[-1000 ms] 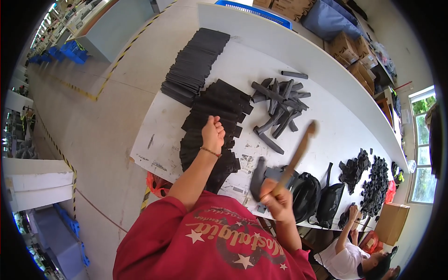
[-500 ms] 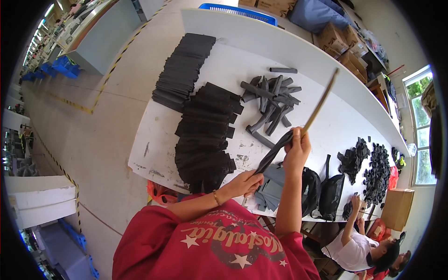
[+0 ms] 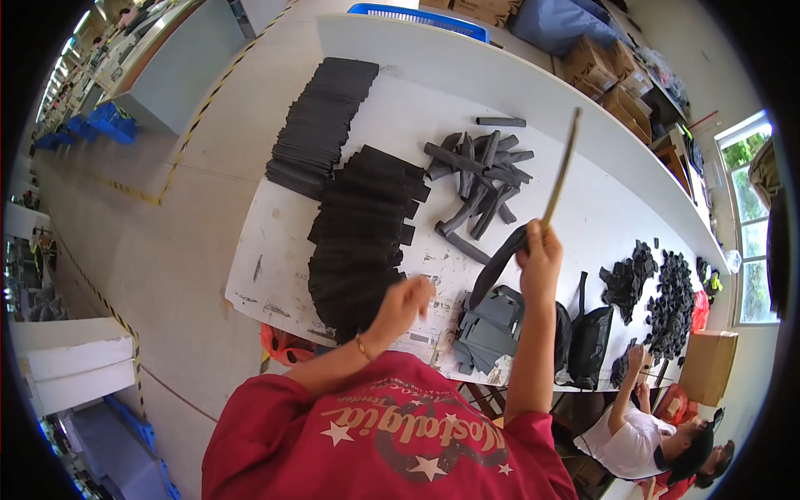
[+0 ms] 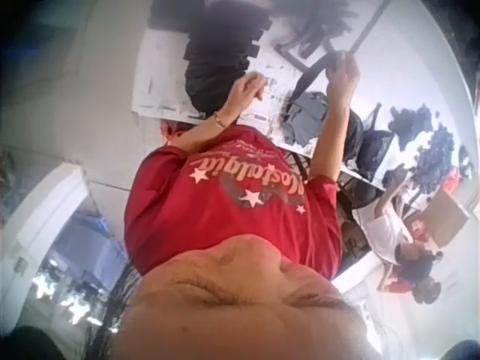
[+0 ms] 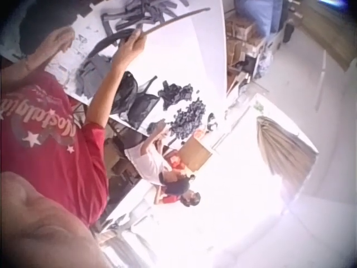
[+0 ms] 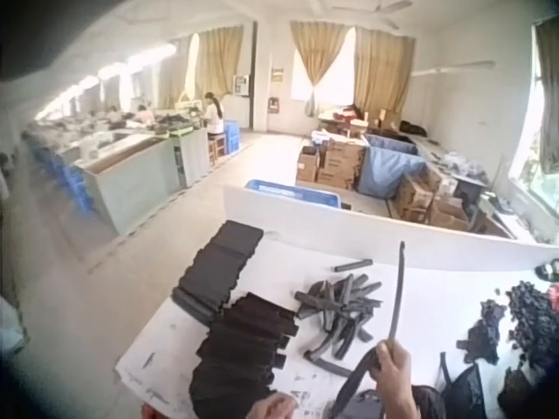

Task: Assembling black foam components using a wooden stick for alignment and pressing.

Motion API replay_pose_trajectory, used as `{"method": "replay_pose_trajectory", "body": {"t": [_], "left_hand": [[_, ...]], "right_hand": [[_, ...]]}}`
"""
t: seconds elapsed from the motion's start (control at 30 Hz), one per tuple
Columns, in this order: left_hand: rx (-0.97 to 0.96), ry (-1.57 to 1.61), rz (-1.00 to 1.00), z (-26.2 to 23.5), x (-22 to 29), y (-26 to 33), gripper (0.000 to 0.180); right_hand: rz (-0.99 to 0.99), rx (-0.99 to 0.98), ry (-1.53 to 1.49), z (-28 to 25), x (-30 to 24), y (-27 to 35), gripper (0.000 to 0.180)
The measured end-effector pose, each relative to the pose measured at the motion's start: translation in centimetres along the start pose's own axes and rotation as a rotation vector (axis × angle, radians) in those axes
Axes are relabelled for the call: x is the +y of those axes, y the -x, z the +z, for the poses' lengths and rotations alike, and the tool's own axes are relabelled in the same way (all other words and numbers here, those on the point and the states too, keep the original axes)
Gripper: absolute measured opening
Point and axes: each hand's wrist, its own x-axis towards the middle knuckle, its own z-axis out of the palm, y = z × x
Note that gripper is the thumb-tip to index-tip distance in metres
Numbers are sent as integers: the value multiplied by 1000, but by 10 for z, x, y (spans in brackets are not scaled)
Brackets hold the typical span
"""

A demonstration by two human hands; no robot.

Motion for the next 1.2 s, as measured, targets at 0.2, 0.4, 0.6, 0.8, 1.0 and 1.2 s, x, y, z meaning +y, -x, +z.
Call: {"method": "replay_pose_trajectory", "body": {"t": [0.2, 0.4, 0.6, 0.8, 1.0, 1.2], "left_hand": [[-80, 17, 196, 24, 52, -65, 19], [-18, 339, 26, 18, 32, -75, 9], [175, 869, -178, 17, 2, -74, 15], [-125, 127, -247, 26, -5, -36, 25], [-372, 14, -304, 22, -32, 6, 23], [345, -1022, 309, -52, -53, 2, 14]], "right_hand": [[75, -211, -3, 37, 9, 29, 17], [32, -226, 68, 32, 54, 46, 17], [97, -173, 12, 46, 63, 58, 16], [-37, 40, 172, 46, 78, 44, 17], [-218, 230, 49, 43, 43, -34, 22], [-261, 84, 247, 27, 32, -64, 30]]}}
